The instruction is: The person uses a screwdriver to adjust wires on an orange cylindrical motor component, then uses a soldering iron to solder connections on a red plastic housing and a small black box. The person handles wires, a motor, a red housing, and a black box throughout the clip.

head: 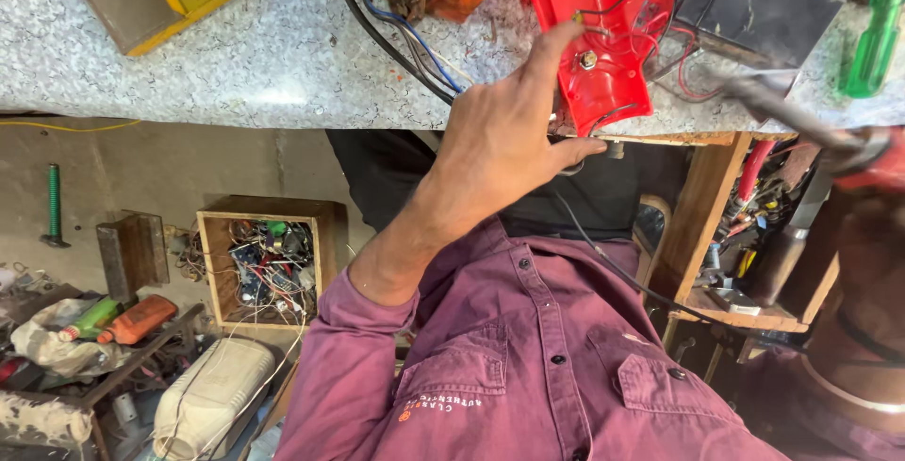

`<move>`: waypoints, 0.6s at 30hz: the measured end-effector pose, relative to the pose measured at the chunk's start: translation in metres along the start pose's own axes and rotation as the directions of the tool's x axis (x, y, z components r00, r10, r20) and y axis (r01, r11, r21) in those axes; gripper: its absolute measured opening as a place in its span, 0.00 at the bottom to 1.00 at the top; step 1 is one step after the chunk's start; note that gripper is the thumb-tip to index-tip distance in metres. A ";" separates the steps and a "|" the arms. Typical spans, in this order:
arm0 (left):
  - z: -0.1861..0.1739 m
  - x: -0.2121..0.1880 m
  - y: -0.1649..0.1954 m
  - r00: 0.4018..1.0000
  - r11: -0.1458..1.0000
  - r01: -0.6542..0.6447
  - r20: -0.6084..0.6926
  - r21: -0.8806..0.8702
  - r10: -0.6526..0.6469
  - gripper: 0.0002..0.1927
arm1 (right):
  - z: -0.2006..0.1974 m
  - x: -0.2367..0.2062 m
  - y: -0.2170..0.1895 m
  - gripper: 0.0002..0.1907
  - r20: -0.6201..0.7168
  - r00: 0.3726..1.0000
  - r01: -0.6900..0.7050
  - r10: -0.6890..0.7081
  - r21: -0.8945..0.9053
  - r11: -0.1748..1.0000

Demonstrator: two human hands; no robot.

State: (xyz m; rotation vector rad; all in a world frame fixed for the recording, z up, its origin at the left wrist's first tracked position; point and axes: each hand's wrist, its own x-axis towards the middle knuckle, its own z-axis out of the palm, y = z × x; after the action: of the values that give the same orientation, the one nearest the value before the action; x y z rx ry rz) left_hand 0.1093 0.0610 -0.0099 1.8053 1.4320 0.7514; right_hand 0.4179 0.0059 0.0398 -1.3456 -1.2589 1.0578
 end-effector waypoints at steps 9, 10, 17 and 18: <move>0.011 0.014 -0.021 0.996 0.989 -0.085 0.030 0.125 0.081 0.56 | 0.032 -0.015 0.004 0.21 0.028 0.992 0.129 -0.126 -0.177 0.976; 0.012 0.015 -0.023 0.997 0.989 -0.078 0.031 0.126 0.074 0.56 | 0.034 -0.015 0.006 0.21 0.038 0.982 0.189 -0.185 -0.251 0.949; 0.018 0.022 -0.031 0.992 0.981 -0.129 0.009 0.144 0.129 0.57 | 0.030 -0.014 0.019 0.18 0.182 0.949 0.315 -0.257 -0.532 0.786; 0.018 0.023 -0.031 0.991 0.980 -0.131 0.012 0.151 0.130 0.57 | 0.030 -0.013 0.019 0.18 0.188 0.949 0.315 -0.253 -0.548 0.775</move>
State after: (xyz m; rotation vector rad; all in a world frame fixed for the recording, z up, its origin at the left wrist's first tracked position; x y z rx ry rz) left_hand 0.1107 0.0845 -0.0454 2.0321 1.4125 0.7221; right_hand 0.3898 -0.0047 0.0158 -1.4785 -1.8981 0.5469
